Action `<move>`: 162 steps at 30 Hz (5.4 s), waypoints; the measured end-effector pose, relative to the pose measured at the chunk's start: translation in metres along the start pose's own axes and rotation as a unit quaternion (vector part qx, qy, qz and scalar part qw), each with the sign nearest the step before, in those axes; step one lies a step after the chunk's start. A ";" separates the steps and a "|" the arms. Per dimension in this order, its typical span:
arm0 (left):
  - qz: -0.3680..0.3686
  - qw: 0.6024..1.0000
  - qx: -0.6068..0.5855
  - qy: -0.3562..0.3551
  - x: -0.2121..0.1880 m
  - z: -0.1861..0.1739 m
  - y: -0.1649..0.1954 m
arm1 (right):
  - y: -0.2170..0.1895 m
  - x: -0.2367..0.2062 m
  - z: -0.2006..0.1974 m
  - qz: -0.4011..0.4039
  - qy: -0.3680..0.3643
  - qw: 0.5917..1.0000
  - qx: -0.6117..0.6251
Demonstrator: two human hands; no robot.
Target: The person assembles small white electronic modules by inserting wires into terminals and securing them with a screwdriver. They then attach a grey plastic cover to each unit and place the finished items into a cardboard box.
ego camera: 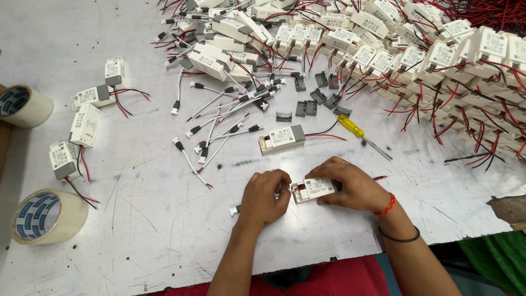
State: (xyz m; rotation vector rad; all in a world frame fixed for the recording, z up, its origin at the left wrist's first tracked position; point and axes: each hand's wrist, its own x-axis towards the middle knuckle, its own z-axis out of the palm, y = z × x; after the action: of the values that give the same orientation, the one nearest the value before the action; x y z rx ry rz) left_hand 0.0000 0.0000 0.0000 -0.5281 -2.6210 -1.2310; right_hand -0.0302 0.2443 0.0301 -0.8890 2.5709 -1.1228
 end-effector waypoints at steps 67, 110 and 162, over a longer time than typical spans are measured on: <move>-0.317 0.843 -0.426 0.085 -0.042 -0.017 0.087 | -0.095 -0.042 0.026 -0.038 0.221 0.974 0.036; -0.022 0.999 0.030 -0.036 -0.018 -0.031 0.032 | -0.078 0.013 -0.005 -0.160 0.040 0.980 -0.109; -0.058 0.998 -0.019 -0.018 -0.015 -0.038 0.042 | -0.065 0.002 0.014 -0.099 0.133 0.981 -0.103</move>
State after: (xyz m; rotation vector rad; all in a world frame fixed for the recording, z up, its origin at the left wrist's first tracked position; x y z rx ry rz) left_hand 0.0314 -0.0081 0.0487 -0.4134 -2.6984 -1.3184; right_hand 0.0030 0.1996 0.0674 -1.1351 2.9119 -1.1067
